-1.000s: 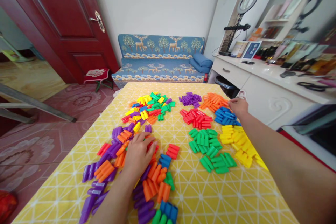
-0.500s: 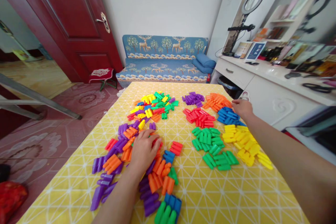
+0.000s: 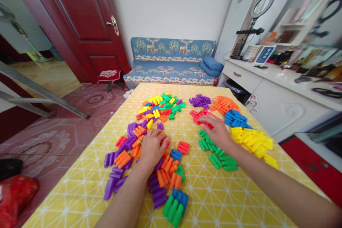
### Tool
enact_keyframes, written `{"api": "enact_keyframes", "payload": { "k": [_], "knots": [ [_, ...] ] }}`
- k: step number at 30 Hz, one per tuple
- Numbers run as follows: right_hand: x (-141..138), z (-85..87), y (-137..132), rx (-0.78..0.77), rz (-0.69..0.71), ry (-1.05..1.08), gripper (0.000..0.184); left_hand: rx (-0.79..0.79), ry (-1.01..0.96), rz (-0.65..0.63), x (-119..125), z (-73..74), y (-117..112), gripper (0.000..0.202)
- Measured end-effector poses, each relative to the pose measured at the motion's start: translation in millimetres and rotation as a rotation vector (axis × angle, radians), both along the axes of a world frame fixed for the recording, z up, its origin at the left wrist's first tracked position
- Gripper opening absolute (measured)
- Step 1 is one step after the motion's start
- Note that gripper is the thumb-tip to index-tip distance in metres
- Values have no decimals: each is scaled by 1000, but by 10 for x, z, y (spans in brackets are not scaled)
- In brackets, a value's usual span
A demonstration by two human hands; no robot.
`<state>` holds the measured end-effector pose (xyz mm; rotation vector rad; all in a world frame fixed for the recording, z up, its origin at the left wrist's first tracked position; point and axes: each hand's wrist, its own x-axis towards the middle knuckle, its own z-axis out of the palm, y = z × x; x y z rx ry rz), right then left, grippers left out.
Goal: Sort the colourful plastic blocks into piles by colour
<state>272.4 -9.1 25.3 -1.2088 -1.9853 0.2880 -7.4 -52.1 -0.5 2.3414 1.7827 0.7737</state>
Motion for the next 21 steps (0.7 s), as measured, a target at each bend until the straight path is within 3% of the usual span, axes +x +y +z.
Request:
{"api": "enact_keyframes", "payload": {
  "k": [3,6,11,15,21],
  "knots": [
    [-424,-139,-426,-58,152,-29,27,0,-3,4,8,10,-9,28],
    [-665,-251,-653,-97,170,-120,40,-5,-4,-2,6,3,-11,29],
    [-790,-361,-659,-120,145,-203,40,7,-6,-20,-14,-34,4,27],
    [-808,-417,-611,-81,88,-144,37,14,-21,-29,-26,-53,16,27],
    [-747,-348,-598,-107,23,-133,23,2,-30,-27,-18,-30,7,28]
  ]
}}
